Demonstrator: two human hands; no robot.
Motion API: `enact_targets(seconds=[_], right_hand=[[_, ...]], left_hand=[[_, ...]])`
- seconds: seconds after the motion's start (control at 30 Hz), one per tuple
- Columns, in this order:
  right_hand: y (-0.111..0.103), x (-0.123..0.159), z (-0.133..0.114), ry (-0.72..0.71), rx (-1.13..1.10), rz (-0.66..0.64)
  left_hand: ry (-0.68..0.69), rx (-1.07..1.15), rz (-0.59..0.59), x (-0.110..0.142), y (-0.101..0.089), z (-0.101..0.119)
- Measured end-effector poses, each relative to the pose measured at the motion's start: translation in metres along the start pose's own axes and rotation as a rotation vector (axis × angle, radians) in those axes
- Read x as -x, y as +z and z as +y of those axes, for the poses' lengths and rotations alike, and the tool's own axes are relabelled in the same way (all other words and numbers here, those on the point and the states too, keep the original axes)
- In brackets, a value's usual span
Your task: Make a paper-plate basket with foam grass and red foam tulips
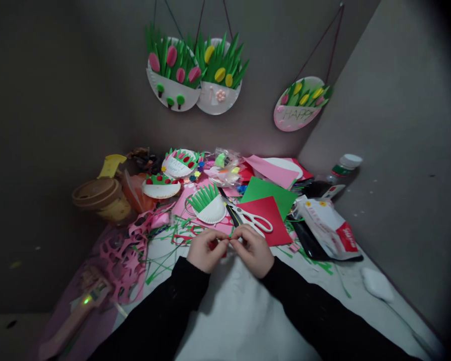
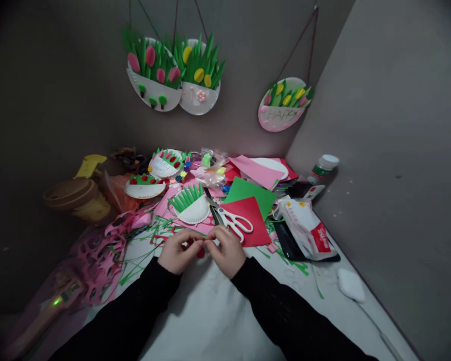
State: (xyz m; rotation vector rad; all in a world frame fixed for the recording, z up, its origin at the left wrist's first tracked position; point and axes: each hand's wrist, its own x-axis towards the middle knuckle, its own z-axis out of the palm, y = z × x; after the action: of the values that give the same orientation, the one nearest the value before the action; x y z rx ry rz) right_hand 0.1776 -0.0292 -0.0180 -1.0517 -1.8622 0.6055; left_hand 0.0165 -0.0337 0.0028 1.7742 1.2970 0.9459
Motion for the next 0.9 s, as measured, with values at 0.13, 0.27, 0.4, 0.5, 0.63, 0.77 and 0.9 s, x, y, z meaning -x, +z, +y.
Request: enact_targets(seconds=[0.13,0.27,0.4,0.5,0.63,0.77,0.9], right_hand=[[0.002,0.002,0.001,0.039,-0.036,-0.063],[0.007,0.002,0.005,0.206,-0.251,-0.069],[0.007,0.001,0.005,0.272,-0.345,-0.080],[0.003,-0.001,0.005,0.324,-0.357,0.015],[-0.001,-0.003,0.009,0.377,-0.348,0.127],[0.001,-0.001,0.010,0.315,-0.254,0.101],[0.003,0.001,0.006,0.201,-0.160,0.037]], left_hand=[[0.151,-0.305,-0.058,0.001,-0.003,0.001],[0.148,-0.370,-0.105,0.003,0.001,0.000],[0.151,-0.373,-0.087,0.005,0.003,0.004],[0.166,-0.426,-0.080,0.001,-0.012,0.005],[0.067,-0.519,0.045,-0.011,-0.052,-0.003],[-0.061,-0.581,-0.234,-0.016,-0.065,-0.010],[-0.161,-0.661,-0.333,-0.009,-0.040,-0.007]])
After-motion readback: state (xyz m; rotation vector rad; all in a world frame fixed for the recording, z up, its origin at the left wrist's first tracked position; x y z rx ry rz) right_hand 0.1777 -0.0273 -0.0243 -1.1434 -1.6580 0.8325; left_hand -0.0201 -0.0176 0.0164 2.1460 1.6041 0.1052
